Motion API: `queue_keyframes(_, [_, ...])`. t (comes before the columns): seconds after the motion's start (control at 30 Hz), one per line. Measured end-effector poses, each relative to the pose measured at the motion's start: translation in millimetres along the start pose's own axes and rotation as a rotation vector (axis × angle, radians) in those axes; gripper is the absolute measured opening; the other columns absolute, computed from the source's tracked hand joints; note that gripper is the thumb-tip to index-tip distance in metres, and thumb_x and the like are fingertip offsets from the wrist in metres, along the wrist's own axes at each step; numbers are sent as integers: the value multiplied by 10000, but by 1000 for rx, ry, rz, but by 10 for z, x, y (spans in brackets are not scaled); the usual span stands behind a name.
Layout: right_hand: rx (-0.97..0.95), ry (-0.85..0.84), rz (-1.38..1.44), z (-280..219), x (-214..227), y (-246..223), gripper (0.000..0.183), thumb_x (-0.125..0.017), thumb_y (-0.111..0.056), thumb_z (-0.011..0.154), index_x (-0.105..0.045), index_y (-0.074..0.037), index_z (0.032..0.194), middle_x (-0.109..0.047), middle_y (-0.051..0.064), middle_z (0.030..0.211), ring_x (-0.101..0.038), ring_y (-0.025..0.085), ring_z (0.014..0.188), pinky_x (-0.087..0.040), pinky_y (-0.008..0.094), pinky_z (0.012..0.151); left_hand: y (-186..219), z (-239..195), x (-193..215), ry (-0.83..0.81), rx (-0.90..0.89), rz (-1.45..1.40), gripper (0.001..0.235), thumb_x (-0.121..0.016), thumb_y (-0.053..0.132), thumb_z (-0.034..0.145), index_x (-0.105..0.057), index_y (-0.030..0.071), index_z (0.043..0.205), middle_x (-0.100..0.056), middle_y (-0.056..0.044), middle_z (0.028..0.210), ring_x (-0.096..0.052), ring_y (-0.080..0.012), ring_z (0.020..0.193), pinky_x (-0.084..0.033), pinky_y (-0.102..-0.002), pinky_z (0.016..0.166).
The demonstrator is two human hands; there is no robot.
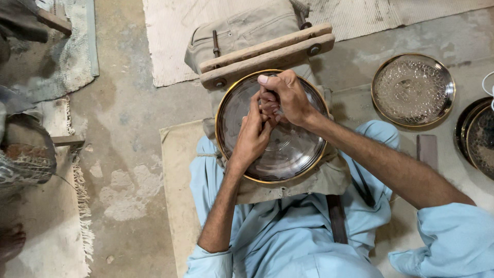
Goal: The person sits on the floor and uses a small tool to rub the surface of a metal plate resting on a cushion. They then use a cloth to wipe the plate's surface in circular motions.
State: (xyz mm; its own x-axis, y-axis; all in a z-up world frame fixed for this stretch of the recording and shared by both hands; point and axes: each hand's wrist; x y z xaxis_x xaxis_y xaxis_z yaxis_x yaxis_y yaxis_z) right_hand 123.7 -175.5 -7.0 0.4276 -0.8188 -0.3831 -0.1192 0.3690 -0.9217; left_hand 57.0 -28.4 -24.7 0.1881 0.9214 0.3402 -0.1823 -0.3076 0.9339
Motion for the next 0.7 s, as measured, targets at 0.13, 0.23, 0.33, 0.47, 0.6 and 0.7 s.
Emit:
queue_keyframes(0.13, [62,-4,-81,3,-5,-7,507,-524,-298,1048,-480,-73,596,-458,11,519,-418,75,459,-312,248,408,5,7,2,-29,93,19,709,-542,-88,947,-248,106,1563,-770,-195,1032,-803,-289,890,-604,-423,772])
queue_keyframes(0.23, [55,-4,-67,10,-8,-11,506,-526,-297,1052,-474,-75,600,-453,8,524,-416,72,466,-309,246,416,3,7,6,-32,67,9,701,-527,-98,949,-247,107,1558,-763,-195,1087,-799,-289,930,-615,-434,778])
queue_keyframes(0.33, [43,-7,-44,2,-14,-12,506,-532,-297,1053,-465,-73,604,-445,7,530,-412,73,467,-308,247,417,-5,1,2,-23,22,-3,699,-511,-114,945,-247,99,1557,-748,-201,1158,-793,-296,988,-627,-437,832])
queue_keyframes(0.47, [23,3,-48,-9,-25,-29,502,-530,-305,1046,-455,-76,606,-447,6,530,-420,76,463,-313,248,410,-10,0,1,-23,4,-43,698,-498,-119,947,-242,87,1562,-745,-204,1164,-786,-307,1045,-625,-432,901])
queue_keyframes(0.6, [27,0,-50,-10,-32,-43,506,-534,-309,1044,-451,-72,604,-444,8,528,-420,78,459,-312,250,408,5,2,0,-15,1,-22,663,-555,-84,973,-271,80,1549,-739,-203,1193,-769,-327,1098,-621,-436,903])
queue_keyframes(0.7, [1,10,-35,-15,-35,-39,506,-536,-309,1043,-449,-68,607,-442,9,533,-413,77,462,-309,248,411,18,-5,-1,-10,11,-20,655,-596,-54,986,-277,76,1543,-737,-201,1206,-757,-335,1122,-619,-435,887])
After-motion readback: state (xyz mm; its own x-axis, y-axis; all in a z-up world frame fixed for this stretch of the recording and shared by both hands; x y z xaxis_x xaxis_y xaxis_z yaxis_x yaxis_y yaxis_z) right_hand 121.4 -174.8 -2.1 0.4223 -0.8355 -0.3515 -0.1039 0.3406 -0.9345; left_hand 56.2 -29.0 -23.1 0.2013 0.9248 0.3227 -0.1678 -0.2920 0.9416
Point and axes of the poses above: each hand's wrist, its own z-axis towards the middle knuckle, its own x-axis out of the back of the hand, y = z × x
